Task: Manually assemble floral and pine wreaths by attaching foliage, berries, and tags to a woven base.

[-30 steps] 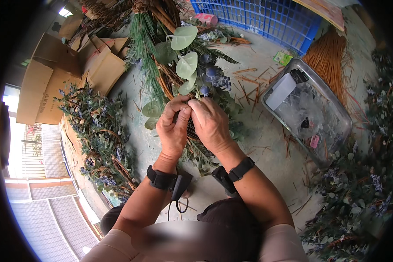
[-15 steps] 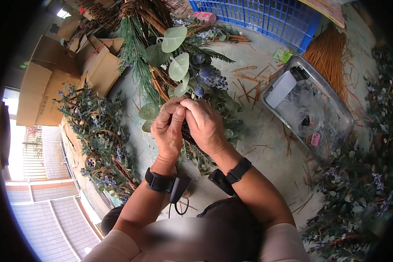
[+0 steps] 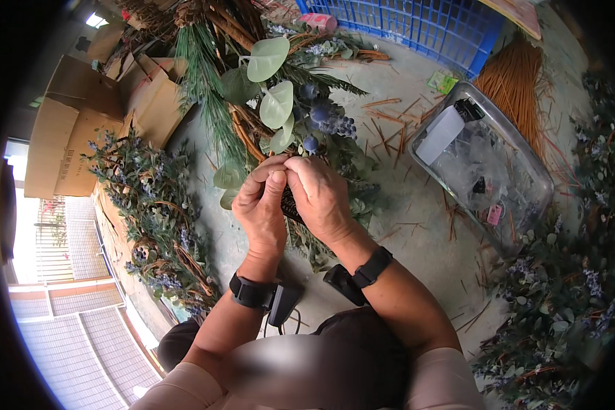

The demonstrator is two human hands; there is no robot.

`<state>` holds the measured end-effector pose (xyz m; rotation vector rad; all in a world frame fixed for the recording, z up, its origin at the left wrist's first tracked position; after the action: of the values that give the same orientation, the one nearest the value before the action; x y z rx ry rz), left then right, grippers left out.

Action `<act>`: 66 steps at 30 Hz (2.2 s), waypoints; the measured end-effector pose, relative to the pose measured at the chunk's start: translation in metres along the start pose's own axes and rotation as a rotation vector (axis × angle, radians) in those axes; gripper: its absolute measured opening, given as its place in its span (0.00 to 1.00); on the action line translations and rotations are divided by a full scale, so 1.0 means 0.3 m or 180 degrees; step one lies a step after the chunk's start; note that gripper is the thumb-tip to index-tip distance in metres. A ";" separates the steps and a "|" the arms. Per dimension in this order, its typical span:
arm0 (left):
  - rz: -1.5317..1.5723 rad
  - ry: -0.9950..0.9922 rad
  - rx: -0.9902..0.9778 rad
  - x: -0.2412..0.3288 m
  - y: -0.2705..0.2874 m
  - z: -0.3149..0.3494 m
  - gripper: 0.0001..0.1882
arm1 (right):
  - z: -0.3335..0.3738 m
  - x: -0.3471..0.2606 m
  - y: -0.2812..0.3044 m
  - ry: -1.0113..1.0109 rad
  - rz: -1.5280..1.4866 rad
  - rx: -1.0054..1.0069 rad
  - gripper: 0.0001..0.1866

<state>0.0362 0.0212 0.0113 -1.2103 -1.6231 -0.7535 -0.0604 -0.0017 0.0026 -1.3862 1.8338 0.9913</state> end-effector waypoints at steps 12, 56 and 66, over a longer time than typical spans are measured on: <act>0.0574 0.0304 0.0185 -0.007 0.019 0.003 0.05 | 0.005 0.001 -0.026 -0.0423 -0.0856 0.0075 0.07; -0.1239 -0.0434 0.0400 -0.002 0.001 0.007 0.03 | -0.021 0.004 0.025 0.0859 0.0924 -0.0302 0.06; -0.1450 -0.0788 0.0055 0.020 -0.005 -0.004 0.05 | -0.031 -0.004 0.036 0.0894 0.0963 -0.0313 0.03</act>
<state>0.0347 0.0218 0.0173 -0.9566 -2.1458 -0.8912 -0.0709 -0.0074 0.0105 -1.3885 2.2820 1.0920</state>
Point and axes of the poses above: each hand's wrist, its own z-axis away from the middle knuckle, its own y-axis out of the back of the hand, x = y × z, the point moved 3 cm from there along -z, towards the middle knuckle, and after that the axes turned 5 degrees about -y, right-handed, at the moved point
